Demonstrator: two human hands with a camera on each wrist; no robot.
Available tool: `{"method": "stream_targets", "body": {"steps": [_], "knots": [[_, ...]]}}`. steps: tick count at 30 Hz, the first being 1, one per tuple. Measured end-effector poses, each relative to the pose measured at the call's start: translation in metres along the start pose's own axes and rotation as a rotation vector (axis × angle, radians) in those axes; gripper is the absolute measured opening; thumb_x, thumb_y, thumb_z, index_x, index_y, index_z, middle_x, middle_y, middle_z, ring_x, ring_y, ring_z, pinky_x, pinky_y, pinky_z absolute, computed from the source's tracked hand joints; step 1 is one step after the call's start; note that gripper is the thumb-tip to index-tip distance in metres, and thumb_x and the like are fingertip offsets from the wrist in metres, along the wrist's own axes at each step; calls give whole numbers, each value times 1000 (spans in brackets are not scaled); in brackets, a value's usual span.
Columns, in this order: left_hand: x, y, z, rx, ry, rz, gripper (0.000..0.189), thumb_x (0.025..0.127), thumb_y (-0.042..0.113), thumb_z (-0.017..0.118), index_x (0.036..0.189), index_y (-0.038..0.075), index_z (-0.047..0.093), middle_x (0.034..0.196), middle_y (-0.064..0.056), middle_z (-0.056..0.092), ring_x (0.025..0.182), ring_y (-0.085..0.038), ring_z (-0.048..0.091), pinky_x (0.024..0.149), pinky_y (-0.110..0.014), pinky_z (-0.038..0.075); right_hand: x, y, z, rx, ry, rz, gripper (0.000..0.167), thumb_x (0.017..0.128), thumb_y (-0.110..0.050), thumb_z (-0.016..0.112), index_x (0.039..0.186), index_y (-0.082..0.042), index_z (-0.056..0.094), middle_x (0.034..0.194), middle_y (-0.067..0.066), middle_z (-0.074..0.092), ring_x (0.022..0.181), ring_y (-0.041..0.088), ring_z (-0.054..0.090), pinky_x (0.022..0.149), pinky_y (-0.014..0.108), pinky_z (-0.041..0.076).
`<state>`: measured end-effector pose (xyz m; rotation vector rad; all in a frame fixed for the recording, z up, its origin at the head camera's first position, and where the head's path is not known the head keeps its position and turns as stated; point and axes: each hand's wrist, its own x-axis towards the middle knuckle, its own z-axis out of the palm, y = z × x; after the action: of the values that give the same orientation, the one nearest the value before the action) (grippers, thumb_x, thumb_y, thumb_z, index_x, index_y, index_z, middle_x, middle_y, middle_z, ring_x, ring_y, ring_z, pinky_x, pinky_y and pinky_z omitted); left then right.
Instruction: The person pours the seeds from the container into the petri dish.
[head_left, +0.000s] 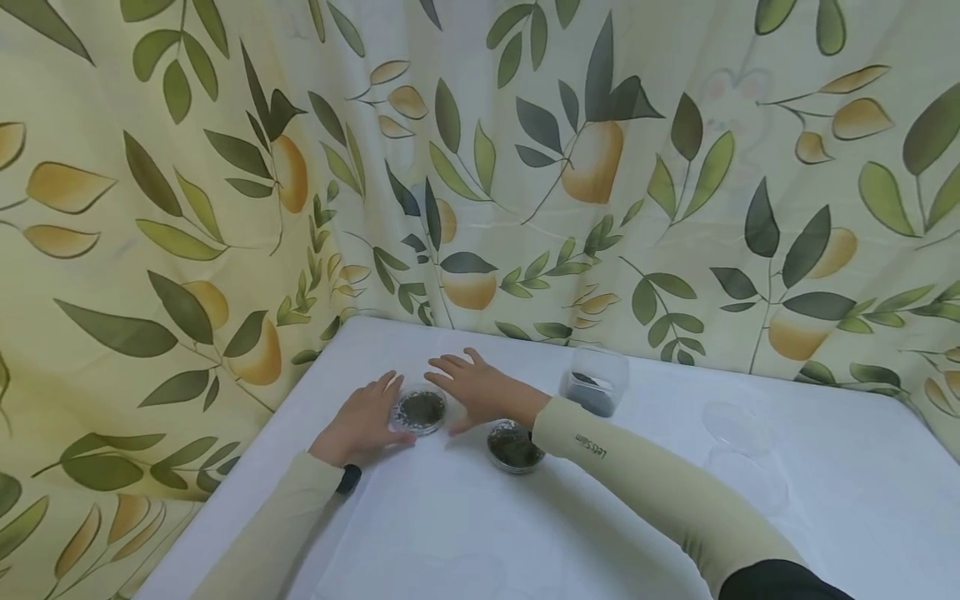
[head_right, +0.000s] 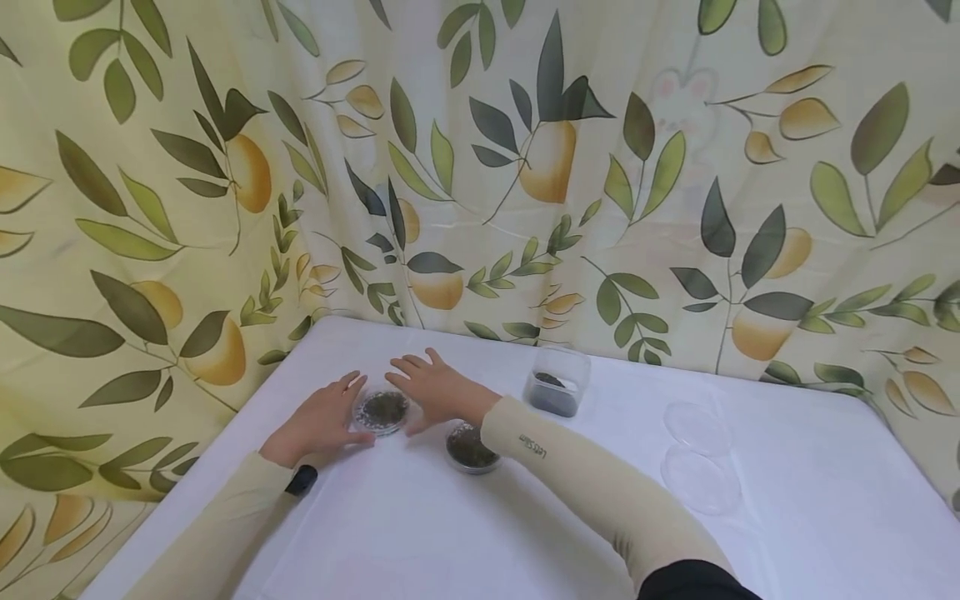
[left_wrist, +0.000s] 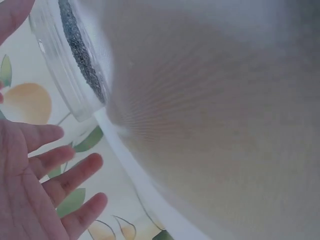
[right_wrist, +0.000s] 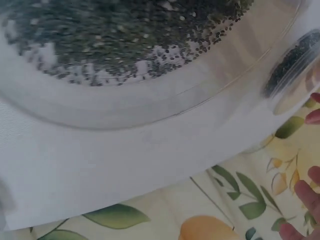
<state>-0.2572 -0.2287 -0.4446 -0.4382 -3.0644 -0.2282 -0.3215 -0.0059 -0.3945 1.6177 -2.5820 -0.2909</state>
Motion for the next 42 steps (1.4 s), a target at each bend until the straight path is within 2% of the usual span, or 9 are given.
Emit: {"method": "stream_targets", "body": {"steps": [6,9,14,19,24,28,32,39,42], "knots": [[1,10,1,-57,74,36,100,76,55,68,145,-4,26,154,-22,21,135,-40,34,108,-53,32,-31,7,-5,-6,71,24,96,74,-62,67,146,-11,31,153,12,28,140,29,31,110,58,25],[1,21,-2,-126,94,51,97,78,52,68,147,-1,24,156,-19,18,140,-39,26,112,-55,24,-47,9,-9,-2,99,57,95,73,-62,68,146,-12,32,153,12,28,140,30,30,110,59,25],[2,44,-11,-143,114,107,91,83,51,64,148,3,24,156,-16,19,143,-36,19,115,-55,17,-72,10,-16,16,143,109,92,74,-61,68,145,-13,34,153,11,29,140,30,30,110,61,24],[8,71,-23,-107,128,179,87,85,51,61,148,4,24,155,-15,22,144,-34,20,116,-53,17,-98,9,-19,66,202,162,90,74,-57,70,144,-12,36,149,12,36,139,31,32,109,63,23],[14,94,-30,-92,144,223,86,86,53,59,149,6,24,155,-15,23,143,-33,22,116,-51,17,-125,10,-15,38,266,220,89,72,-55,73,141,-11,39,143,11,45,135,29,38,106,63,27],[19,107,-28,-126,176,241,83,86,48,62,148,6,27,154,-15,26,142,-33,25,116,-51,18,-147,11,-13,31,306,258,86,72,-54,73,140,-11,42,138,9,50,132,29,42,104,62,29],[26,119,-25,-132,186,254,82,86,51,60,148,7,27,153,-14,27,141,-31,27,117,-48,20,-170,12,-13,70,318,308,84,73,-53,73,138,-10,44,135,10,53,130,30,43,105,63,27],[38,140,-26,-158,184,297,80,87,49,61,147,7,28,151,-15,30,139,-30,30,115,-44,25,-211,20,-12,117,359,391,77,71,-46,77,132,-8,50,128,12,57,124,31,48,103,62,27],[43,148,-27,-153,163,299,80,87,49,60,148,9,27,152,-14,29,139,-30,31,114,-43,26,-228,24,-9,119,367,420,74,70,-44,78,130,-8,52,124,12,59,121,30,50,102,62,27]]}}
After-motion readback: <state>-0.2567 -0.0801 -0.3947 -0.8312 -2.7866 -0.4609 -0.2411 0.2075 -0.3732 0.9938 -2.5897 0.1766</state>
